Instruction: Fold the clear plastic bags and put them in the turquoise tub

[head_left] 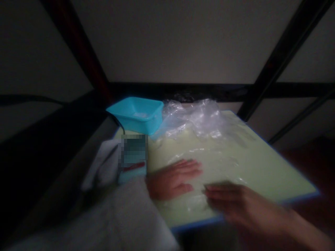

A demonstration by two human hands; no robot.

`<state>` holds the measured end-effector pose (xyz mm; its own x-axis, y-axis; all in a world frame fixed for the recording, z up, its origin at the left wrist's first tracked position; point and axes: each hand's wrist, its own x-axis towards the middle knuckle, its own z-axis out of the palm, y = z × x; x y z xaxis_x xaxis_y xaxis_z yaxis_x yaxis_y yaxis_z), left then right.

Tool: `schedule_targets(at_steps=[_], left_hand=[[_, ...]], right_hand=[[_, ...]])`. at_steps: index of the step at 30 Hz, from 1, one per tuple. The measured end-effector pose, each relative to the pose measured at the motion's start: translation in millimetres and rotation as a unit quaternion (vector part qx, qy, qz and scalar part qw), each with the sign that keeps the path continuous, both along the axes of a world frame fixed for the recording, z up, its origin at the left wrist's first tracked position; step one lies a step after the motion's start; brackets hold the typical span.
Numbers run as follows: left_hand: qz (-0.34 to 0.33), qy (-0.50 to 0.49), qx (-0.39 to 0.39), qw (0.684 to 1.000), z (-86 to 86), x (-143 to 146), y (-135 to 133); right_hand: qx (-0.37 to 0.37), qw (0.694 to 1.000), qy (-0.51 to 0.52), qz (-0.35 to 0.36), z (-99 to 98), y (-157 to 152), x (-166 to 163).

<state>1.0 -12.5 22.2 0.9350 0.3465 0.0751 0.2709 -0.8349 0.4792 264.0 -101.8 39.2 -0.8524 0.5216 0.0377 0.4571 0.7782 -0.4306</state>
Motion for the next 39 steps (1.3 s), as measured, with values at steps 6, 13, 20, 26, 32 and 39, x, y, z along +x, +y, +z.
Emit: schedule_targets(at_steps=[6, 13, 20, 26, 32, 39], left_hand=[[0.001, -0.035, 0.012, 0.999, -5.7, 1.8, -0.5], [0.128, -0.12, -0.12, 0.977, -2.2, 5.3, -7.9], [0.149, -0.068, -0.084, 0.983, 2.3, 5.1, -12.9], [0.16, -0.016, -0.023, 0.987, 3.3, 6.5, -18.7], [0.142, -0.055, 0.06, 0.986, 0.4, 8.3, -20.2], [-0.005, -0.082, 0.129, 0.988, -1.9, 15.7, -36.8]], right_hand=[[-0.006, 0.998, 0.042, -0.038, -3.8, -2.4, 1.7], [-0.007, 0.97, 0.119, -0.213, -2.9, 17.2, -8.1], [0.048, 0.956, 0.039, -0.287, -20.8, 24.4, -11.5], [0.078, 0.944, 0.032, -0.32, -24.2, 25.4, -8.4], [0.161, 0.934, 0.105, -0.302, -13.1, 10.1, -1.7], [0.196, 0.972, -0.055, -0.121, -15.9, -12.2, -5.9]])
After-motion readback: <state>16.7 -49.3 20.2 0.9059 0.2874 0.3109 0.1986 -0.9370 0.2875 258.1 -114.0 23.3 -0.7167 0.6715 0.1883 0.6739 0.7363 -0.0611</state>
